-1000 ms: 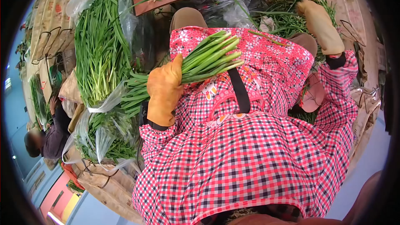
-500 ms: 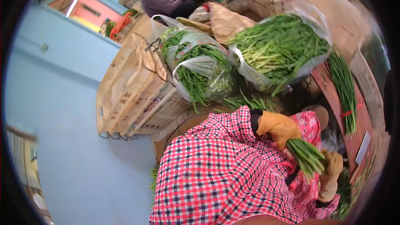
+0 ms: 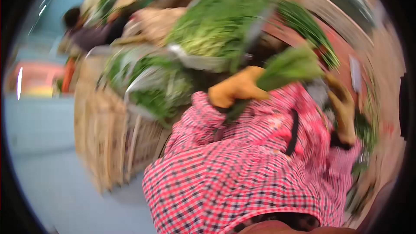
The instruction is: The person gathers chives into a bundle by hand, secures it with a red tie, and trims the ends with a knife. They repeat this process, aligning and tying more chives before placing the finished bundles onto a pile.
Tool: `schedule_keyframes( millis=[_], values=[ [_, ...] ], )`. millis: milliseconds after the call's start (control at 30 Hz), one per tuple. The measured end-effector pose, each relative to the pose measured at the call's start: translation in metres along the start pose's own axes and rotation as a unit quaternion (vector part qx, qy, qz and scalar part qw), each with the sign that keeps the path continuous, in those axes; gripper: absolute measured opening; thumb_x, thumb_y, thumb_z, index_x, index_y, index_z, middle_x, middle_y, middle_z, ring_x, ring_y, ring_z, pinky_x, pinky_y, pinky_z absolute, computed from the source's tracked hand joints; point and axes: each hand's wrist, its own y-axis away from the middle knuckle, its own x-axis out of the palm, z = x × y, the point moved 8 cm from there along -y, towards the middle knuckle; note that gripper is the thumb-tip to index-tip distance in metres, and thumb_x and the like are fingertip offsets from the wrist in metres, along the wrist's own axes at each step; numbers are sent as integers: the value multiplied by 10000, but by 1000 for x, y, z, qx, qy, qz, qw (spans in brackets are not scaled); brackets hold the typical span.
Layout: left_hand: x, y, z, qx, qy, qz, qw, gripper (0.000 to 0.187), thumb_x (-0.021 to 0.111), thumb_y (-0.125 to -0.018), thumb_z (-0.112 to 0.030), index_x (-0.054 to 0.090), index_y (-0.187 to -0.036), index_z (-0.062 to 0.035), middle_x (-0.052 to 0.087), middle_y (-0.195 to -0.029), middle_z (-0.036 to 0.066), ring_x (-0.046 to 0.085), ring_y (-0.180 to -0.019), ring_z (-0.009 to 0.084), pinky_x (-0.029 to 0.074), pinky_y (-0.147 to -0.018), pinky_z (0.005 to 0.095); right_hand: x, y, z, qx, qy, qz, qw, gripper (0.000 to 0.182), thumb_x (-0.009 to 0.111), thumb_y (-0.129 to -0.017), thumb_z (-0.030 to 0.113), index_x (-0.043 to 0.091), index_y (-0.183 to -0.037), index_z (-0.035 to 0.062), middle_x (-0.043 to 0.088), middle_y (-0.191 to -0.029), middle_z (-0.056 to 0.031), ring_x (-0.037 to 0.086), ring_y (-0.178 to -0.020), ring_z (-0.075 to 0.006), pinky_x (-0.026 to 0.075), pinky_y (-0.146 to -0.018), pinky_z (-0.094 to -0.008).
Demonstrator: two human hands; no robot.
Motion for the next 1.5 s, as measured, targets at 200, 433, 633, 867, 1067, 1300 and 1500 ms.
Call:
schedule_keyframes(
  millis=[200,433,633,867,1067,1300,1500],
  values=[
    [9,-31,-18,30,-23,37,999,283,717,-733,-82,676,-1005,-17,588,-814,-49,523,-750,77,444,-674,285,56,-38,68,-132,-101,-65,984,644,608,-979,377,427,-1484,21,549,-1405,-119,521,-1263,-205,399,-1068,-338],
    [17,-21,64,-175,-145,-61,972,314,781,-680,-165,663,-934,-24,632,-796,15,585,-711,113,462,-631,318,-72,-27,-23,-166,-405,-69,896,371,531,-1006,128,559,-1346,-19,405,-758,69,372,-654,-28,393,-657,-194],
    [24,-14,40,-44,-31,-35,998,357,770,-704,-112,669,-1024,11,653,-846,29,573,-705,93,457,-629,272,12,-36,29,-59,-111,-52,991,439,603,-990,226,551,-1360,-5,645,-1206,-68,611,-1074,-151,462,-923,-286],
    [0,58,-23,34,111,-35,993,240,718,-758,-69,658,-970,28,630,-720,13,552,-658,66,430,-571,257,-1,-93,35,-55,-199,-72,976,179,644,-988,220,661,-1001,42,580,-729,15,482,-573,-38,328,-487,-161],
    [-44,103,-18,116,119,-135,977,147,702,-757,-57,608,-834,24,544,-624,4,509,-546,89,398,-495,287,121,-175,153,-135,84,96,983,396,635,-947,94,576,-1328,4,669,-930,-40,598,-769,-75,473,-675,-221],
    [-63,107,7,312,12,-196,929,193,685,-761,-102,526,-784,4,500,-685,22,473,-602,125,354,-541,317,399,-164,319,-225,172,477,832,542,615,-899,39,528,-1431,92,662,-860,-89,569,-677,-113,485,-694,-283],
    [-74,115,13,-106,192,-241,945,302,776,-714,-187,643,-927,-19,650,-833,48,596,-714,153,442,-636,314,534,-134,338,-444,159,492,732,499,613,-928,170,532,-1420,165,595,-661,-200,548,-528,-269,467,-571,-376]
  ],
)
